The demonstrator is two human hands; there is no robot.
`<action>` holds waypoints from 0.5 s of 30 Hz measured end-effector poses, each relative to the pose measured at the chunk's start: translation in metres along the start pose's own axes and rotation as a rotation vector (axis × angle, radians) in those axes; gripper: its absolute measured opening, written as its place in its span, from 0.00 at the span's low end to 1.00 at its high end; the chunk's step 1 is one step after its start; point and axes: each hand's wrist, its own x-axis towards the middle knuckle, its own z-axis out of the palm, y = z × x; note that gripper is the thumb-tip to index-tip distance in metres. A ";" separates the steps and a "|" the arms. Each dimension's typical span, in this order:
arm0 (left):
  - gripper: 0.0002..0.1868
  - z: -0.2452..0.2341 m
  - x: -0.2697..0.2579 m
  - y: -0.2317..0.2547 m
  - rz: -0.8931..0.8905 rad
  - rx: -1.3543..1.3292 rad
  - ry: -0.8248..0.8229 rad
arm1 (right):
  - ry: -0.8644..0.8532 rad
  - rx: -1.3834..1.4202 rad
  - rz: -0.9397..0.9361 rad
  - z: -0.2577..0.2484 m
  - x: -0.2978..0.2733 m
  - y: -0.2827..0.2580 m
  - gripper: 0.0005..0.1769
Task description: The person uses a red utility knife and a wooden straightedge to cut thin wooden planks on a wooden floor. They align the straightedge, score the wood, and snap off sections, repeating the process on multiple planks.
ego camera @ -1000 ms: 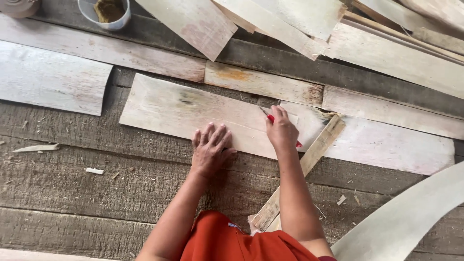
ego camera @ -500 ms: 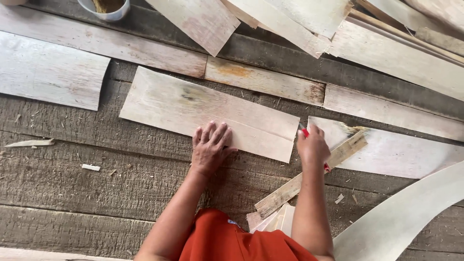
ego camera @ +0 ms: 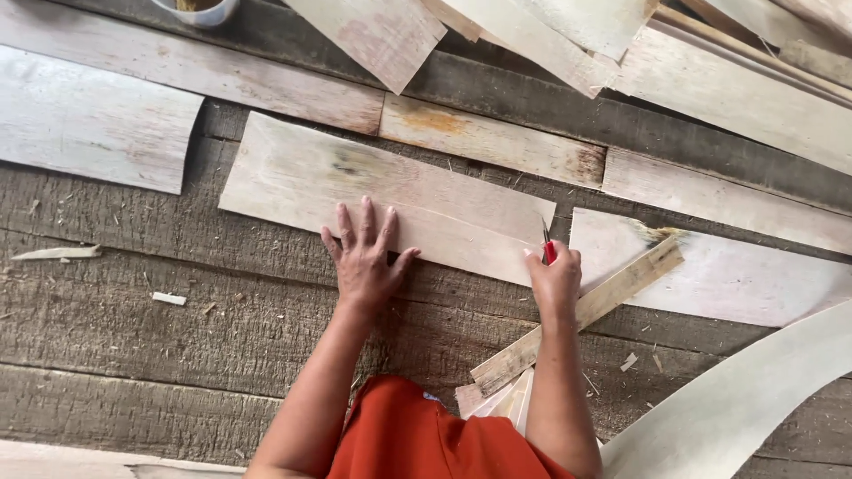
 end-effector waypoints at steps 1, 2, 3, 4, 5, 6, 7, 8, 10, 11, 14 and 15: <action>0.39 0.001 -0.002 -0.001 -0.006 0.002 0.000 | -0.005 -0.001 -0.003 0.005 0.002 0.009 0.30; 0.40 0.001 -0.001 -0.003 0.010 -0.007 -0.016 | 0.022 0.030 -0.008 0.011 0.006 0.015 0.28; 0.41 0.000 0.000 -0.006 0.025 -0.017 -0.031 | 0.049 0.062 -0.011 0.017 0.010 0.020 0.26; 0.41 0.000 0.001 -0.009 0.016 -0.009 -0.025 | 0.041 0.067 -0.022 0.015 0.012 0.018 0.26; 0.42 0.000 0.002 -0.012 0.010 0.004 -0.037 | 0.054 0.088 -0.051 0.014 0.014 0.016 0.26; 0.43 0.002 0.006 -0.015 0.013 0.013 -0.052 | 0.074 0.109 -0.073 0.012 0.016 0.014 0.26; 0.43 -0.001 0.007 -0.019 0.013 0.017 -0.047 | 0.074 0.114 -0.077 0.007 0.008 0.001 0.26; 0.45 -0.001 0.009 -0.021 0.006 0.017 -0.057 | 0.033 0.119 -0.094 0.000 0.001 -0.011 0.30; 0.46 -0.003 0.012 -0.025 -0.006 0.012 -0.065 | -0.008 0.117 -0.116 -0.011 -0.016 -0.037 0.34; 0.48 -0.004 0.014 -0.027 -0.002 -0.004 -0.078 | -0.039 0.081 -0.129 -0.014 -0.025 -0.051 0.31; 0.51 -0.010 0.023 -0.033 0.004 -0.035 -0.080 | -0.183 -0.021 -0.168 -0.016 -0.042 -0.097 0.21; 0.52 -0.012 0.022 -0.034 0.006 -0.043 -0.078 | -0.305 -0.085 -0.185 -0.015 -0.049 -0.111 0.16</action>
